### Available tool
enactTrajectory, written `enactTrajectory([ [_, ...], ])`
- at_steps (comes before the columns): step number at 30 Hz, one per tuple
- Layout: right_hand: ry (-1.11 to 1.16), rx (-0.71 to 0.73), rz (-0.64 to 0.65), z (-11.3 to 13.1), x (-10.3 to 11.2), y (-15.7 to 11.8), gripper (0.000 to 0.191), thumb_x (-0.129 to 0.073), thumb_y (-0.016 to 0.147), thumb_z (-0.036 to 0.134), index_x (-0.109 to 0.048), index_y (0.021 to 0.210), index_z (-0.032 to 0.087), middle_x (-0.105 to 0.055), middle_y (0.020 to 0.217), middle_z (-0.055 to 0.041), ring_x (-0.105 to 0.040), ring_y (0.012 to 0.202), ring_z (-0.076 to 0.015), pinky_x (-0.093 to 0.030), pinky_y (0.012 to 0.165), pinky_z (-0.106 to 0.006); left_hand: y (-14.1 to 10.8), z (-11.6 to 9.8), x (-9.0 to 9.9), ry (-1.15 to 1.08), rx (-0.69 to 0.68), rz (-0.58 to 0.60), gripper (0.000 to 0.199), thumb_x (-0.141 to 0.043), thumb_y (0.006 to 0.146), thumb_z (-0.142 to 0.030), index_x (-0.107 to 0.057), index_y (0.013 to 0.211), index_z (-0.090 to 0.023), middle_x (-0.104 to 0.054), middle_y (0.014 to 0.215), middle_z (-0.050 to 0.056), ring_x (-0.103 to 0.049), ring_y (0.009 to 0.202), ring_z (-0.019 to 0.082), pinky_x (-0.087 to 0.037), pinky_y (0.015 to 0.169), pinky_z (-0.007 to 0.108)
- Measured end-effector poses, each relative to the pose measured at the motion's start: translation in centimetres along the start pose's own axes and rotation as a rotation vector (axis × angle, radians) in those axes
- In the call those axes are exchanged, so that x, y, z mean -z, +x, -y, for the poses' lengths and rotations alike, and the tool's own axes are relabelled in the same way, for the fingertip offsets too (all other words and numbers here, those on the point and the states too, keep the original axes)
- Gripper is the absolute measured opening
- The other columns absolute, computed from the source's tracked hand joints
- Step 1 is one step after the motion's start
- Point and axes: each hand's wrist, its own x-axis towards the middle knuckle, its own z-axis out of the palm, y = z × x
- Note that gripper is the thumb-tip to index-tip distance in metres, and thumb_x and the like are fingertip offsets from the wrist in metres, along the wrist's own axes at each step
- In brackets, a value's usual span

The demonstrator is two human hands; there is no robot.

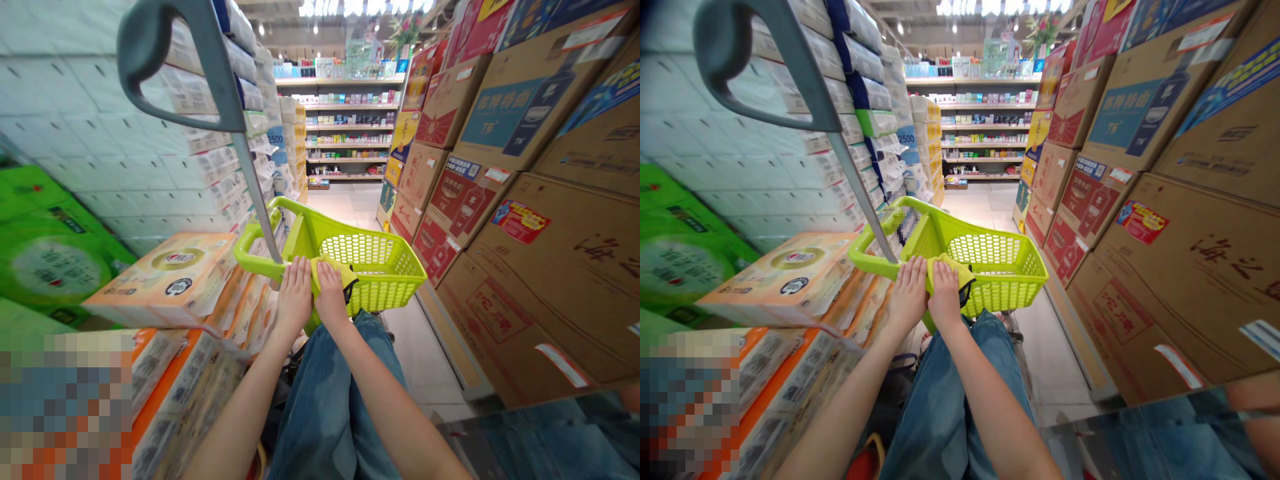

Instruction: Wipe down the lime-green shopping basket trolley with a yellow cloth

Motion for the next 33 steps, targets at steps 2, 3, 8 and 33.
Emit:
enactTrajectory([
  [2,-0.006,0.033,0.024,-1.3,0.6,-0.5,0.083,-0.036,0.066,-0.005,-0.039,0.148,0.007,-0.045,0.151,-0.0161,-0.034,0.145,-0.0234,-0.022,0.123,-0.048,0.0,-0.2,0.1,-0.005,0.004,0.0,0.067,-0.042,0.084,-0.012,-0.032,0.149,-0.002,-0.036,0.156,0.019,-0.022,0.15,0.029,-0.02,0.123,0.049],
  [3,-0.015,0.05,0.026,-2.4,1.2,-0.9,0.085,-0.036,0.065,-0.006,-0.038,0.149,0.008,-0.044,0.152,-0.0152,-0.033,0.145,-0.0223,-0.022,0.123,-0.048,0.0,-0.2,0.1,-0.005,0.005,-0.001,0.067,-0.043,0.083,-0.012,-0.033,0.149,-0.001,-0.036,0.156,0.02,-0.021,0.15,0.03,-0.02,0.123,0.049],
  [8,-0.118,0.027,-0.032,-9.8,4.5,-3.5,0.086,-0.034,0.065,-0.006,-0.039,0.149,0.01,-0.046,0.15,-0.0138,-0.033,0.145,-0.0206,-0.024,0.123,-0.048,0.1,-0.4,-0.1,0.021,0.019,0.008,0.07,-0.047,0.081,-0.014,-0.032,0.148,0.001,-0.035,0.156,0.02,-0.021,0.15,0.031,-0.018,0.124,0.048],
  [33,-0.07,-0.038,-0.105,-12.4,5.5,-4.3,0.084,-0.034,0.064,-0.004,-0.046,0.145,0.013,-0.051,0.147,-0.0123,-0.038,0.143,-0.0212,-0.026,0.121,-0.051,0.0,-0.8,-0.7,0.005,0.058,-0.015,0.074,-0.049,0.078,-0.013,-0.031,0.149,0.001,-0.032,0.158,0.018,-0.016,0.151,0.029,-0.017,0.124,0.047],
])
